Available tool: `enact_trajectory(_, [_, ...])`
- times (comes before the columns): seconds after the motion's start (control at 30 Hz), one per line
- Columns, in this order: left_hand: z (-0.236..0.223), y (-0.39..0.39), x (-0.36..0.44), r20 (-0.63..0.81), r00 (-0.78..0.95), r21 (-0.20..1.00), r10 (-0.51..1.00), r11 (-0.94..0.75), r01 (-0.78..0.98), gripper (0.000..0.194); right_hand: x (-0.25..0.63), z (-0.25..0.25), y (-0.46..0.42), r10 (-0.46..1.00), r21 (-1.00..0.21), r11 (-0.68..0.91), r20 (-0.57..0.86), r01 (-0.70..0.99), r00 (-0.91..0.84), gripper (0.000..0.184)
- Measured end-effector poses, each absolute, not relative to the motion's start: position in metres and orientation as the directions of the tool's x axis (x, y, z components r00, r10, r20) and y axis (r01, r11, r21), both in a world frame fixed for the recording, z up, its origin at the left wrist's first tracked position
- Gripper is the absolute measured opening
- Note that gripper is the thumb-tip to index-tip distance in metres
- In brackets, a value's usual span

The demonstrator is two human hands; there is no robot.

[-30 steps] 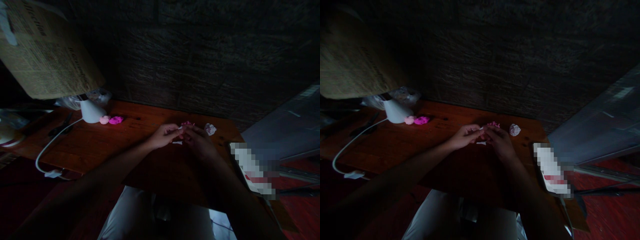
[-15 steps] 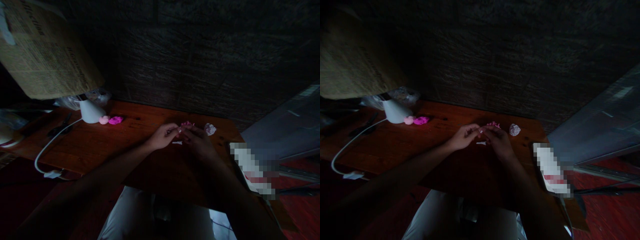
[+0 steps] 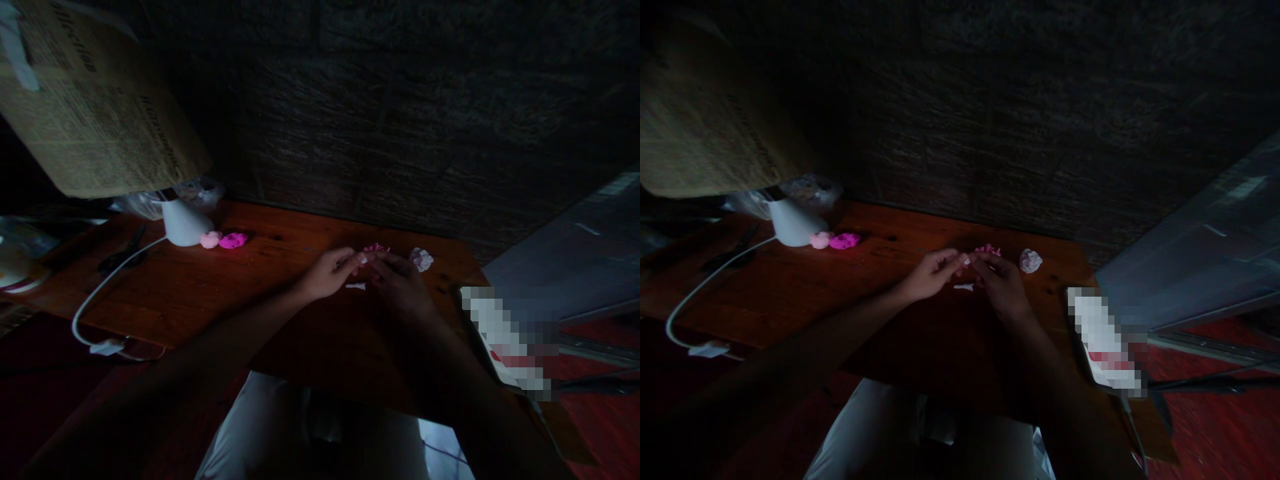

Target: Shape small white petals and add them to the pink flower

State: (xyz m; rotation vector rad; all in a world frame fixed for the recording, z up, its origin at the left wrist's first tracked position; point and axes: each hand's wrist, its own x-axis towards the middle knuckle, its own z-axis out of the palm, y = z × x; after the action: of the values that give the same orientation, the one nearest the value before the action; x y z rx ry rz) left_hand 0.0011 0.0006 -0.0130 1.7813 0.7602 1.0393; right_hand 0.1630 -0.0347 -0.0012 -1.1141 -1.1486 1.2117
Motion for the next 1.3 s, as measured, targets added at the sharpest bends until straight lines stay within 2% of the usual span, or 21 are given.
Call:
enact_trajectory(0.13, [-0.014,0.001,0.003,0.296,0.493,0.932,0.818,-0.36,0.039,0.042,0.163,-0.007,-0.032,0.996,-0.991,0.089,0.086,-0.096,0.039,0.03])
enact_trajectory(0.33, [-0.012,0.003,0.001,0.302,0.485,0.922,0.821,-0.38,0.07,0.034,0.16,-0.007,-0.032,0.996,-0.98,0.023,0.006,-0.198,0.087,0.03])
enact_trajectory(0.5, [-0.009,0.004,-0.003,0.33,0.496,0.897,0.803,-0.431,0.102,0.032,0.159,-0.001,-0.035,0.997,-0.974,-0.067,-0.071,-0.215,0.007,0.035])
enact_trajectory(0.67, [-0.008,0.002,-0.003,0.354,0.508,0.885,0.785,-0.457,0.09,0.031,0.159,0.001,-0.037,0.982,-0.912,-0.19,-0.169,-0.364,-0.09,0.034])
enact_trajectory(0.73, [-0.008,0.002,-0.003,0.353,0.504,0.888,0.788,-0.452,0.084,0.031,0.16,0.001,-0.036,0.978,-0.904,-0.206,-0.177,-0.375,-0.109,0.031])
enact_trajectory(1.1, [-0.011,0.002,-0.002,0.315,0.506,0.908,0.803,-0.41,0.087,0.042,0.159,0.0,-0.034,0.995,-0.965,-0.053,-0.072,-0.258,0.067,0.037])
enact_trajectory(1.3, [-0.012,0.005,-0.001,0.358,0.373,0.902,0.856,-0.42,0.098,0.038,0.16,-0.003,-0.033,0.997,-0.987,0.031,0.021,-0.156,0.068,0.033])
